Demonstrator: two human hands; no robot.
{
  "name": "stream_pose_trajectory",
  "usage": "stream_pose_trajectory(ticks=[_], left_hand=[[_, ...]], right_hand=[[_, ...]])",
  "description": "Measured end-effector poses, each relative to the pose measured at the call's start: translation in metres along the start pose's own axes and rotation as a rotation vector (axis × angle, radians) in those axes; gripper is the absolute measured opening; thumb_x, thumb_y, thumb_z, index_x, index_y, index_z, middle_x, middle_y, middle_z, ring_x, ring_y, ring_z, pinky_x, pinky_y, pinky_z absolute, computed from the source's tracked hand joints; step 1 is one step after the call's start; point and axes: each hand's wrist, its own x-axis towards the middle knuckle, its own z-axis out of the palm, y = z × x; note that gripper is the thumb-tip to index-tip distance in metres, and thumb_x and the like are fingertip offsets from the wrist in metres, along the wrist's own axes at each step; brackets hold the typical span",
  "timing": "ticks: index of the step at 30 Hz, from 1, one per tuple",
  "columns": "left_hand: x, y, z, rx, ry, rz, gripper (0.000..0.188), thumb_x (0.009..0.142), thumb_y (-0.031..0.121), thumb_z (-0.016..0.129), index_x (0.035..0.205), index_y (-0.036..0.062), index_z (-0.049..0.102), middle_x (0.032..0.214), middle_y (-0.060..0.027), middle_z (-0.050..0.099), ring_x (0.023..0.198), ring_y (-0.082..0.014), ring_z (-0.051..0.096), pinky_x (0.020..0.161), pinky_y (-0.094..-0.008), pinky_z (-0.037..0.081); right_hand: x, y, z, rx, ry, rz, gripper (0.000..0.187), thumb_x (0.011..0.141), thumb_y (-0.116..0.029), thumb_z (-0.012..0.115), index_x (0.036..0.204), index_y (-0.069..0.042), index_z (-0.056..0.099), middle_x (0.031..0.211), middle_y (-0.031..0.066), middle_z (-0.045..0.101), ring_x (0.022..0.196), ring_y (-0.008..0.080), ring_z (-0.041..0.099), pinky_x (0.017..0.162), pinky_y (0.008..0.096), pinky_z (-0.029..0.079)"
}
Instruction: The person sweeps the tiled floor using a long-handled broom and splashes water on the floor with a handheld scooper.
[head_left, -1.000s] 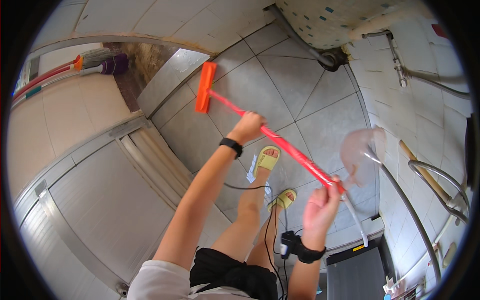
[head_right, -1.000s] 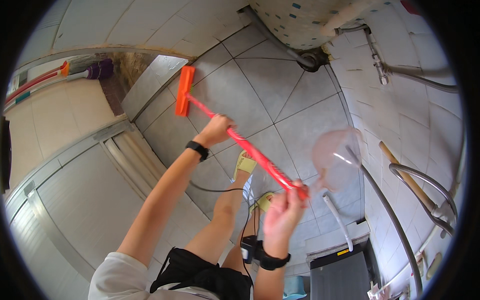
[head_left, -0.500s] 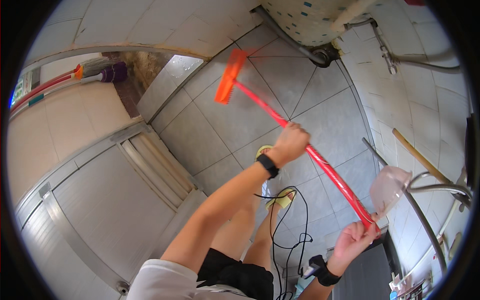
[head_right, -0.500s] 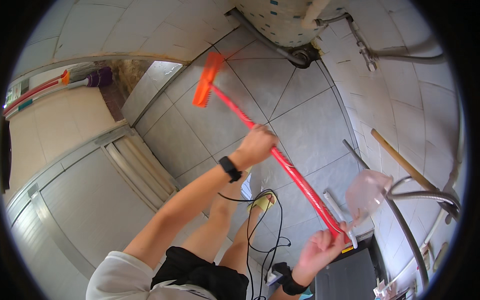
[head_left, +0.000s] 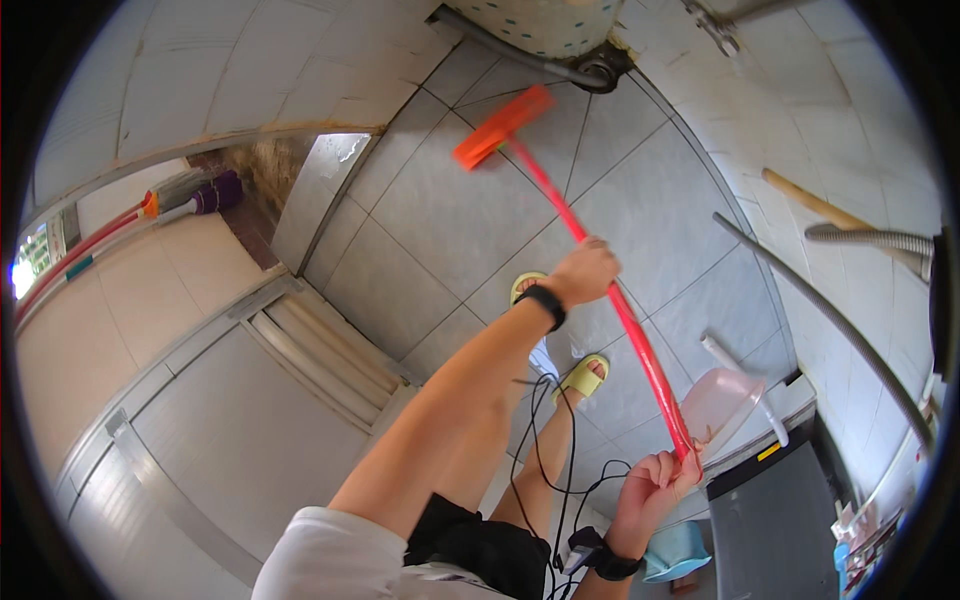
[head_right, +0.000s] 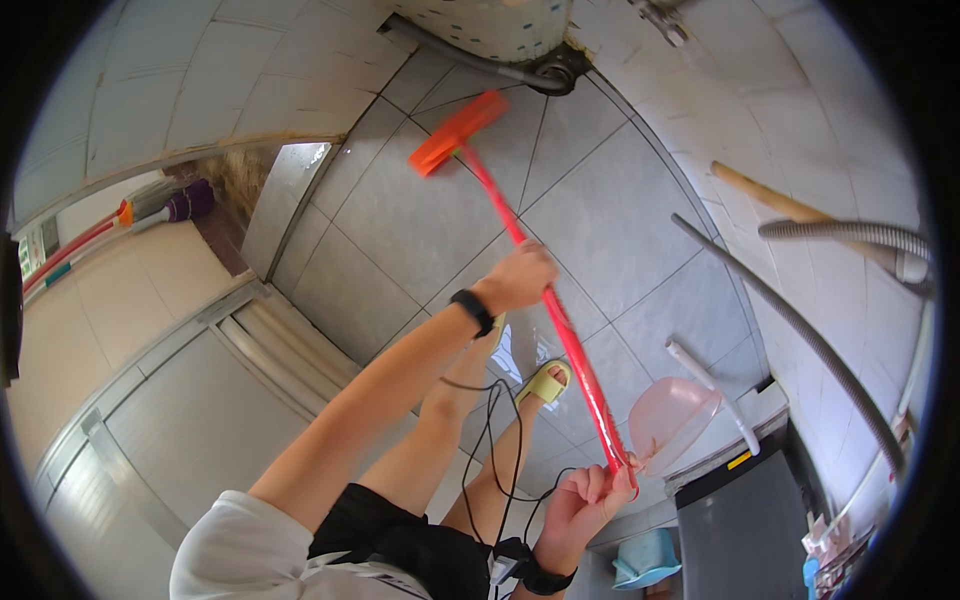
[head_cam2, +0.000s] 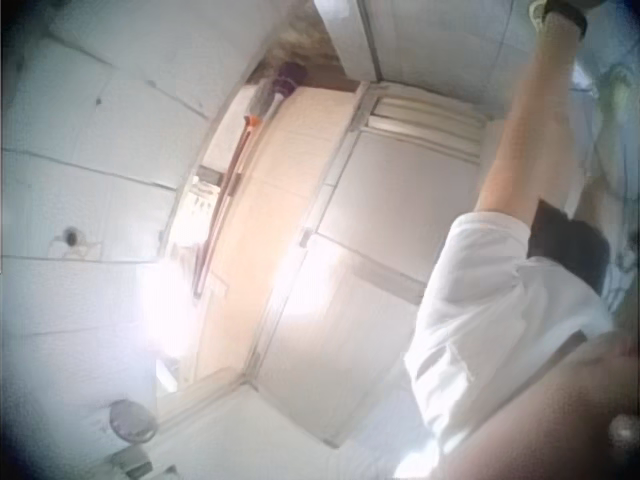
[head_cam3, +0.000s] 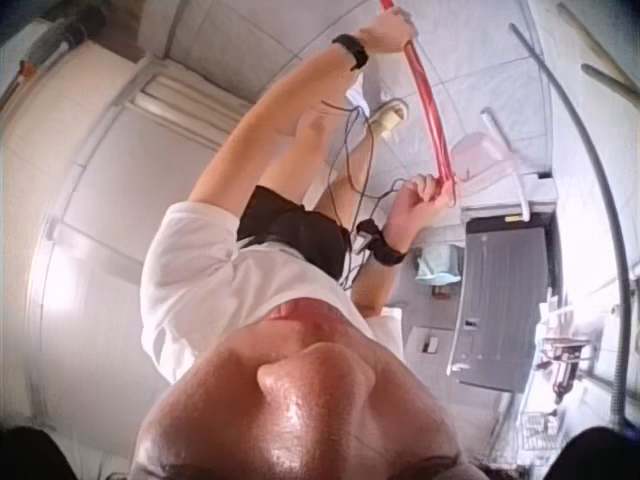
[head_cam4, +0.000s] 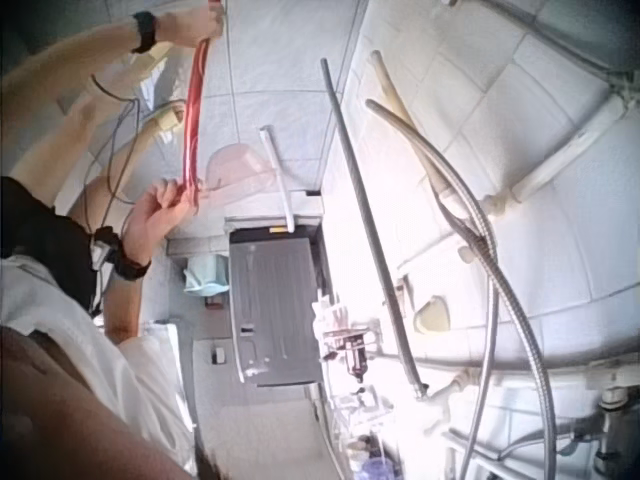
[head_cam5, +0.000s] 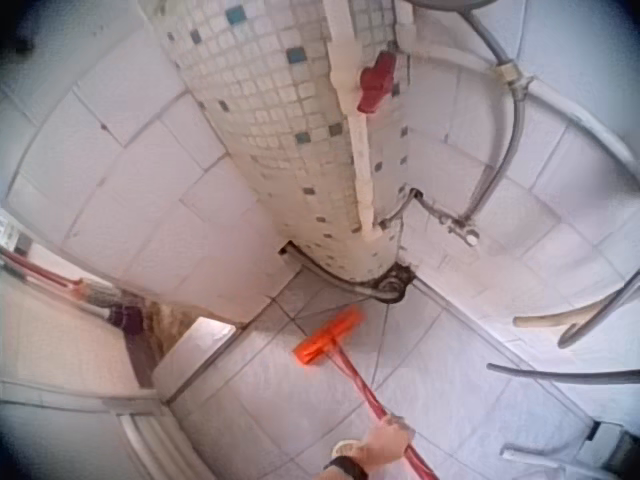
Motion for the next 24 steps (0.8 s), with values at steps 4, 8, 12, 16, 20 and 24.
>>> stream_pose_trajectory(ticks=[4,8,12,16,20,24], left_hand=[[0.048,0.051,0.014,0.105,-0.183,0.114,0.007,0.06,0.014,0.055,0.055,0.0111,0.057,0.061,-0.0033,0.056,0.067,-0.0198,0.054,0.064,-0.0295,0.042],[0.034,0.108,0.024,0.188,-0.345,0.275,0.008,0.063,0.015,0.056,0.055,0.0133,0.058,0.06,-0.0008,0.057,0.064,-0.0169,0.055,0.062,-0.0272,0.04],[-0.024,0.15,0.046,0.196,-0.463,0.339,0.011,0.065,0.017,0.055,0.056,0.0143,0.059,0.06,-0.0015,0.058,0.061,-0.0173,0.056,0.06,-0.0285,0.04],[-0.092,0.191,0.089,0.132,-0.519,0.398,0.009,0.062,0.016,0.056,0.054,0.0128,0.058,0.059,-0.0036,0.058,0.06,-0.0193,0.056,0.057,-0.0307,0.041],[-0.157,0.27,0.137,-0.01,-0.542,0.404,0.01,0.06,0.017,0.056,0.051,0.0118,0.058,0.057,-0.0058,0.056,0.06,-0.0212,0.056,0.053,-0.0336,0.04],[-0.215,0.314,0.187,-0.055,-0.58,0.391,0.009,0.06,0.014,0.056,0.052,0.0101,0.058,0.054,-0.006,0.054,0.059,-0.0231,0.054,0.05,-0.0348,0.04]], right_hand=[[-0.005,-0.008,-0.056,0.324,0.069,0.022,0.012,0.082,-0.011,0.047,0.094,-0.011,0.051,0.053,-0.006,0.033,0.042,0.0015,0.028,0.038,0.013,0.026],[-0.022,-0.031,-0.13,0.478,0.111,0.024,0.018,0.083,-0.015,0.047,0.1,-0.012,0.052,0.056,-0.0069,0.035,0.043,0.0013,0.029,0.037,0.0123,0.026],[-0.053,-0.038,-0.204,0.281,0.089,-0.035,0.019,0.083,-0.024,0.049,0.097,-0.013,0.053,0.066,-0.0089,0.049,0.042,0.0014,0.028,0.036,0.0132,0.024],[-0.1,-0.036,-0.281,0.16,0.289,0.077,0.019,0.081,-0.027,0.05,0.095,-0.014,0.053,0.072,-0.0088,0.052,0.041,0.0014,0.026,0.035,0.0142,0.022],[-0.154,-0.046,-0.378,0.127,0.413,-0.001,0.023,0.081,-0.027,0.05,0.097,-0.012,0.051,0.071,-0.0075,0.051,0.04,0.0019,0.028,0.034,0.0148,0.024],[-0.174,-0.05,-0.4,-0.035,0.72,-0.181,0.018,0.079,-0.022,0.052,0.092,-0.01,0.048,0.056,-0.0054,0.039,0.039,0.0017,0.03,0.034,0.0139,0.023]])
